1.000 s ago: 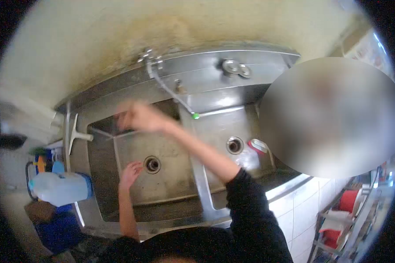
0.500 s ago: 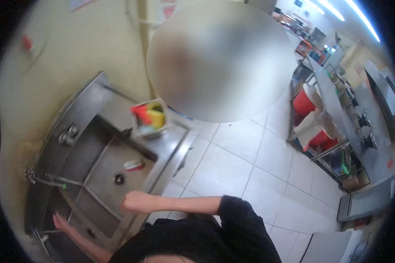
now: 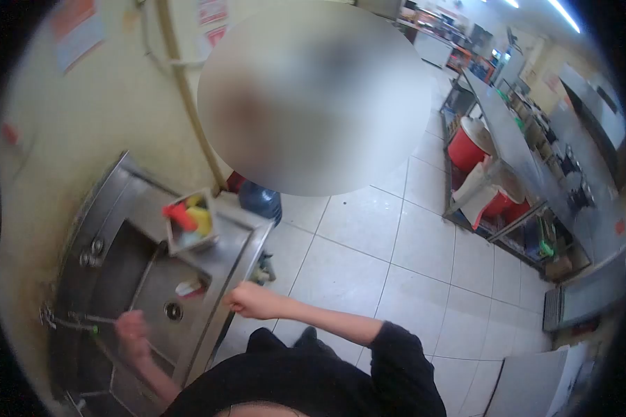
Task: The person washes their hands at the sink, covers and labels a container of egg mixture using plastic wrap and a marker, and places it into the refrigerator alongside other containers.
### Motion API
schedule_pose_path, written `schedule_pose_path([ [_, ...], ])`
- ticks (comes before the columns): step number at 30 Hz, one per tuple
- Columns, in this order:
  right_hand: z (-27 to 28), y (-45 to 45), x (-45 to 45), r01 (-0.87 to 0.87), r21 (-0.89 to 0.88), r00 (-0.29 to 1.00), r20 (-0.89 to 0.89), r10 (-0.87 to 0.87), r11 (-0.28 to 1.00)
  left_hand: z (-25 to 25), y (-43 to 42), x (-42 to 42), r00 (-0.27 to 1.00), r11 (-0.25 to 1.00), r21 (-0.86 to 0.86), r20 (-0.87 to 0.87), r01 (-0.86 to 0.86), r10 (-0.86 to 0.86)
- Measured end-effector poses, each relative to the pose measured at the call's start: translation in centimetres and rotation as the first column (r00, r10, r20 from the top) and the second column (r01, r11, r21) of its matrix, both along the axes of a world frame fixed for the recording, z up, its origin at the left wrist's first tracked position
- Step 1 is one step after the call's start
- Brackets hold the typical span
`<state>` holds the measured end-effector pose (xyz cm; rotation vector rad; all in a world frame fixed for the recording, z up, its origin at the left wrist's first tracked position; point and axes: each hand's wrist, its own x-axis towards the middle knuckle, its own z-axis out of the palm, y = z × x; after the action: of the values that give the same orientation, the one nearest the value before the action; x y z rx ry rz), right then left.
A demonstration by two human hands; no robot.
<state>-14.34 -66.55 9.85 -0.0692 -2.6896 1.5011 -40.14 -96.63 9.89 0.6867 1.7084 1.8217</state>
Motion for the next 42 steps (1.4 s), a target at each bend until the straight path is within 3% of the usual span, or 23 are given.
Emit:
schedule_pose_path([
  [1, -3.2, 4.6, 6.4, 0.277, -0.031, 0.904, 0.348, -0.25, 0.96, -2.4, 8.1, 0.8, 0.961, 0.912, -0.345, -0.08, 0.223, -0.265],
  [3, -4.2, 11.0, 14.9, 0.583, 0.05, 0.488, 0.776, -0.399, 0.811, -4.0, 19.5, 2.3, 0.626, 0.354, -0.845, -0.029, 0.401, -0.779],
  [4, -5.9, 12.7, 17.6, 0.477, 0.254, 0.518, 0.692, -0.503, 0.841, -6.1, 23.9, 1.0, 0.416, 0.164, -0.966, -0.068, 0.199, -0.907],
  [6, -7.3, 15.2, 19.2, 0.438, 0.2, 0.324, 0.874, -0.361, 0.876, -1.0, 33.9, -0.8, 0.285, -0.088, -0.964, 0.161, 0.252, -0.945],
  [8, -4.5, 15.2, 17.2, 0.773, 0.035, 0.224, 0.919, -0.324, 0.634, -1.9, 41.4, -3.1, 0.437, 0.326, -0.825, -0.108, 0.462, -0.893],
  [10, -11.5, 15.3, 16.8, 0.905, -0.243, 0.416, 0.679, -0.605, 0.35, 1.0, 49.3, -3.9, 0.579, 0.522, -0.657, -0.157, 0.544, -0.8],
  [11, -12.9, 16.4, 15.0, 0.901, -0.246, 0.423, 0.674, -0.605, 0.356, 1.0, 52.6, -4.4, 0.583, 0.528, -0.658, -0.163, 0.537, -0.796],
  [13, -15.0, 20.9, 10.1, 0.949, -0.18, 0.299, 0.245, -0.922, 0.26, 0.3, 60.1, -5.7, 0.463, 0.522, -0.676, -0.291, 0.519, -0.837],
  [15, -15.9, 29.7, 8.2, 0.977, -0.202, 0.19, 0.672, -0.715, 0.069, -1.3, 66.7, -7.5, 0.486, 0.531, -0.681, -0.284, 0.505, -0.826],
  [19, -13.1, 48.0, 3.4, 0.935, -0.131, 0.347, 0.539, -0.767, 0.331, -0.8, 79.1, -11.4, 0.58, 0.557, -0.691, -0.241, 0.46, -0.778],
  [21, -12.4, 57.8, -2.3, 0.911, -0.057, 0.401, 0.352, -0.846, 0.408, -9.3, 82.4, -13.1, 0.475, 0.27, -0.834, -0.011, 0.481, -0.88],
  [25, -13.8, 69.4, -6.9, 0.834, 0.028, 0.475, 0.47, -0.744, 0.55, -12.3, 89.1, -16.2, 0.612, 0.311, -0.819, 0.06, 0.482, -0.789],
  [27, -14.1, 74.9, -9.4, 0.678, 0.013, 0.67, 0.4, -0.625, 0.735, -14.4, 91.8, -16.5, 0.779, 0.29, -0.941, -0.048, 0.175, -0.625],
  [28, -13.7, 77.9, -10.7, 0.57, -0.008, 0.716, 0.494, -0.492, 0.821, -12.4, 94.8, -17.6, 0.734, 0.112, -0.925, 0.211, 0.364, -0.646],
  [29, -13.4, 81.4, -12.5, 0.457, -0.042, 0.738, 0.575, -0.353, 0.889, -15.4, 97.1, -18.5, 0.666, 0.12, -0.883, 0.246, 0.453, -0.705],
  [30, -25.8, 84.3, -11.4, 0.583, -0.198, 0.737, 0.536, -0.411, 0.788, -18.8, 99.5, -19.6, 0.593, 0.117, -0.841, 0.267, 0.528, -0.76],
  [31, -25.2, 88.4, -13.2, 0.578, -0.197, 0.742, 0.53, -0.41, 0.792, -19.6, 102.5, -21.3, 0.597, 0.123, -0.844, 0.26, 0.523, -0.759],
  [33, -22.0, 96.9, -19.1, 0.239, -0.276, 0.772, 0.635, -0.01, 0.931, -20.4, 109.1, -24.9, 0.347, -0.104, -0.859, 0.31, 0.502, -0.885],
  [34, -20.8, 101.5, -23.1, 0.319, -0.278, 0.664, 0.748, -0.005, 0.906, -16.1, 113.1, -26.5, 0.504, -0.047, -0.91, 0.271, 0.413, -0.82],
  [36, -13.9, 110.9, -33.2, 0.238, -0.368, 0.829, 0.56, 0.01, 0.899, -11.9, 121.0, -29.9, 0.555, 0.03, -0.957, 0.142, 0.289, -0.819],
  [37, -17.4, 116.5, -37.1, 0.129, 0.095, 0.895, 0.417, -0.157, 0.987, -10.6, 123.8, -30.5, 0.599, 0.08, -0.979, 0.05, 0.189, -0.799],
  [38, -11.8, 120.5, -42.4, 0.22, 0.208, 0.967, 0.081, -0.24, 0.953, -8.4, 126.4, -31.8, 0.602, 0.088, -0.974, 0.056, 0.208, -0.796],
  [42, 8.4, 134.0, -59.2, 0.274, 0.133, 0.961, -0.069, -0.267, 0.952, -5.8, 133.6, -37.7, 0.783, 0.081, -0.972, 0.126, 0.22, -0.61],
])
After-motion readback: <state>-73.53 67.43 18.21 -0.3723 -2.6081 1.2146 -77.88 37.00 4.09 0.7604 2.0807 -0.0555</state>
